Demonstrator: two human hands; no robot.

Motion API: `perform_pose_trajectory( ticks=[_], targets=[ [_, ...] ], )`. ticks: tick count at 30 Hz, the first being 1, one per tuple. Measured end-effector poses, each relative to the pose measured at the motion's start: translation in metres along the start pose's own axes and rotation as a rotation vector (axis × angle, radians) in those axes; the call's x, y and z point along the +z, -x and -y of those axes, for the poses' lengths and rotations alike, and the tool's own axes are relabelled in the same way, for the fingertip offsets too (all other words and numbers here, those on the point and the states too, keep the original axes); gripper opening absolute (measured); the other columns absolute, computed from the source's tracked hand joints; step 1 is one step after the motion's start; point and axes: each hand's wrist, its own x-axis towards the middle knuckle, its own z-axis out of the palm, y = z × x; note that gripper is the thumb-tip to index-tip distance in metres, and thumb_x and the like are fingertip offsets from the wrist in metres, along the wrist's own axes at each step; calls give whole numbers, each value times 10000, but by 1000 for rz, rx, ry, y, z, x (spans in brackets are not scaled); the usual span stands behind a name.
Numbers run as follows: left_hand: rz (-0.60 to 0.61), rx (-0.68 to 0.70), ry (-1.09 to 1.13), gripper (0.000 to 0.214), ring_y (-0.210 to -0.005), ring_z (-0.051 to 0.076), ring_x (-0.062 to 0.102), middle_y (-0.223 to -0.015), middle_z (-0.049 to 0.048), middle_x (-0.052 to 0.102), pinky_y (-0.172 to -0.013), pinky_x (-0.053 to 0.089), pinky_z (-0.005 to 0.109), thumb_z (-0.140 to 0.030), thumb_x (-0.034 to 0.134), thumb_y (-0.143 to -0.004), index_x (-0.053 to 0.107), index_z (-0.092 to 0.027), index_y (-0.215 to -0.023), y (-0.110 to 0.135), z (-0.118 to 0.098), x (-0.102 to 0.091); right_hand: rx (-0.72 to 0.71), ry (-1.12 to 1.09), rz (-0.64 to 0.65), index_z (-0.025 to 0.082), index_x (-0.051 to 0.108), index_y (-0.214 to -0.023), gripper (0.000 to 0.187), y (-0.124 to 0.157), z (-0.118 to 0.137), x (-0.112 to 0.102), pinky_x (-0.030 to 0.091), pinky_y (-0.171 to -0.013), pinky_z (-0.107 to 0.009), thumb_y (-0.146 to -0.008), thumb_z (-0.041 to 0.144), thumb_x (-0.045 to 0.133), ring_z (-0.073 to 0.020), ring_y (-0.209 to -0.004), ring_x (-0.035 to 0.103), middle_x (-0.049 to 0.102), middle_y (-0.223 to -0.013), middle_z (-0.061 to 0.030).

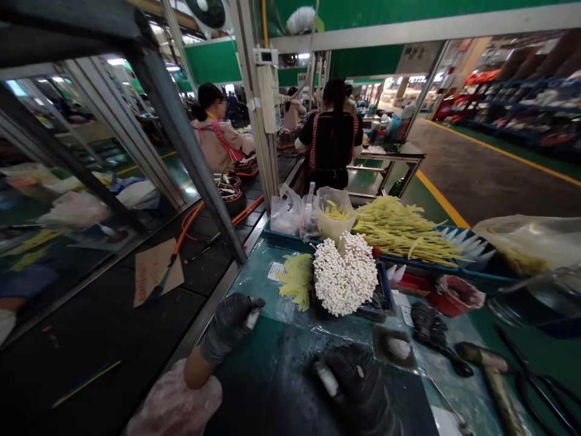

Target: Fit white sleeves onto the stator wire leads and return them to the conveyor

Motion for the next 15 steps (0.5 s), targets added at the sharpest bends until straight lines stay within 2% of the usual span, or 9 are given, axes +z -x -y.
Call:
perform_pose_trajectory(
  ticks=[4,7,10,15],
  targets=[
    [-51,2,22,327,-845,201,819,-962,52,867,-773,669,305,-146,606,-1036,858,-245,-1220,0,-3,2,-6,19,22,255,799,-1019,219,-1,-1,-3,648,-551,-344,-1150,325,637,-242,-642,807,835,-815,-63],
    [-23,-43,16,309,-848,210,834,-962,53,880,-800,693,317,-176,621,-1038,881,-264,-1180,0,-3,6,-28,6,43,267,782,-1019,221,-8,0,-6,642,-521,-338,-1156,336,622,-239,-616,803,830,-794,-44],
    [42,-161,-9,284,-893,222,854,-996,49,895,-879,714,327,-194,660,-1016,899,-294,-1132,0,2,10,-48,5,43,277,769,-1022,219,-13,1,-8,649,-515,-347,-1158,326,605,-240,-607,805,829,-788,-38],
    [90,-410,-103,308,-992,257,868,-1115,75,901,-945,711,359,-162,616,-1043,885,-240,-1171,-2,18,8,-41,-3,24,290,765,-1064,163,-9,-1,-5,657,-507,-370,-1140,309,623,-262,-614,811,833,-790,-53]
  ],
)
